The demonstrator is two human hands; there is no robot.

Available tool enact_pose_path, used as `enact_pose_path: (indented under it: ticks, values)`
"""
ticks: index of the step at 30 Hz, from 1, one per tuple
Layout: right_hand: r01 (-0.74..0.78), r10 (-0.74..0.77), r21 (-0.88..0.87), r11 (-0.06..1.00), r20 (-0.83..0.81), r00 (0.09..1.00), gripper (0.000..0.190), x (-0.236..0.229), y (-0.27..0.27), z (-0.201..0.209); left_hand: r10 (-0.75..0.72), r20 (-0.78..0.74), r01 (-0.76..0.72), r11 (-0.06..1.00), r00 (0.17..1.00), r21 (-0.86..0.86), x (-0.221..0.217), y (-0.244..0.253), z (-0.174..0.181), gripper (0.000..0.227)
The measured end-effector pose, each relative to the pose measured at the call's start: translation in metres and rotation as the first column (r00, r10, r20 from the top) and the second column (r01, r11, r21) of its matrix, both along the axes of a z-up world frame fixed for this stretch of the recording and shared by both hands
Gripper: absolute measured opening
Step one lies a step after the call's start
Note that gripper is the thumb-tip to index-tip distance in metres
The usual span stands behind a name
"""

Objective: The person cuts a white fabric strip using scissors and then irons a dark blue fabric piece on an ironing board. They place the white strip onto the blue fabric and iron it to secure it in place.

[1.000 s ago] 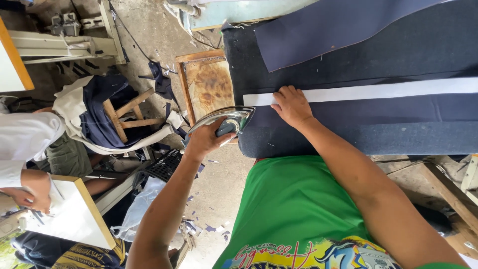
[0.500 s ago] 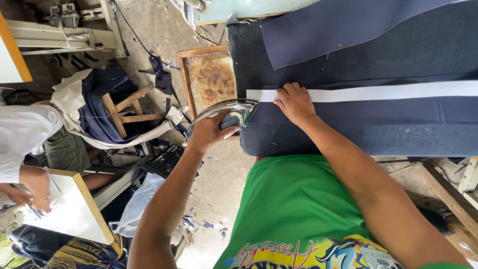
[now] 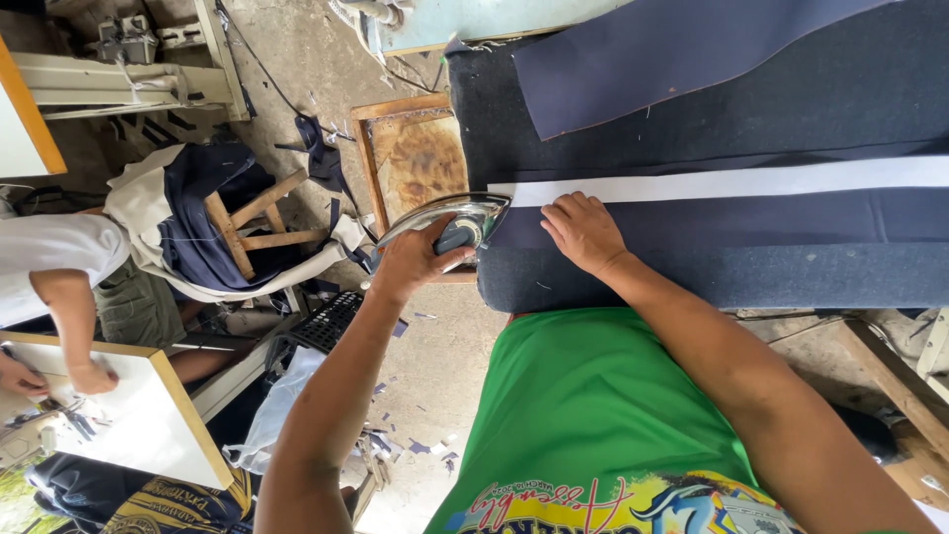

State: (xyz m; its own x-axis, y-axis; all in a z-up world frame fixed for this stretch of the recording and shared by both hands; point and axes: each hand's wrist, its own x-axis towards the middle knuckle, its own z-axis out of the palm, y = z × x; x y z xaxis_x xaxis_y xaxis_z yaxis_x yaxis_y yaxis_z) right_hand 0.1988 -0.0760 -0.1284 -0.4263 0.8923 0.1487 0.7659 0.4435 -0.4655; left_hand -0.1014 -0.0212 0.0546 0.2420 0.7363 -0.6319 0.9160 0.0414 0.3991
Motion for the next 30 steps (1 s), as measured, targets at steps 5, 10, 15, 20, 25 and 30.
enact_pose_path:
  ticks: [5, 10, 15, 20, 25, 30]
  values:
    - [0.003, -0.003, 0.026, 1.000, 0.006, 1.000, 0.022, -0.002, 0.004, 0.007, 0.043, -0.060, -0.043, 0.999, 0.997, 0.003, 0.002, -0.005, 0.007, 0.080]
    - [0.013, -0.014, 0.042, 0.999, 0.022, 1.000, 0.026, 0.004, 0.010, 0.010, 0.098, -0.158, -0.091, 0.994, 0.983, 0.054, -0.011, -0.021, 0.004, 0.079]
    - [0.001, -0.001, 0.002, 1.000, 0.029, 1.000, 0.025, 0.008, 0.003, 0.006, 0.288, -0.354, -0.251, 0.956, 0.890, 0.149, -0.039, -0.042, -0.031, 0.089]
    - [-0.025, 0.026, -0.018, 1.000, 0.021, 0.999, 0.028, 0.003, -0.004, 0.001, 0.420, -0.364, -0.338, 0.902, 0.831, 0.269, -0.065, -0.057, -0.052, 0.095]
    - [-0.025, 0.027, -0.026, 0.999, 0.069, 0.997, 0.036, 0.001, -0.002, 0.021, 0.374, -0.375, -0.329, 0.927, 0.848, 0.179, -0.043, -0.042, -0.020, 0.096]
    - [-0.068, 0.072, -0.042, 0.997, 0.115, 0.991, 0.057, 0.002, -0.005, 0.022, 0.277, -0.250, -0.278, 0.960, 0.928, 0.036, -0.023, -0.028, -0.006, 0.086]
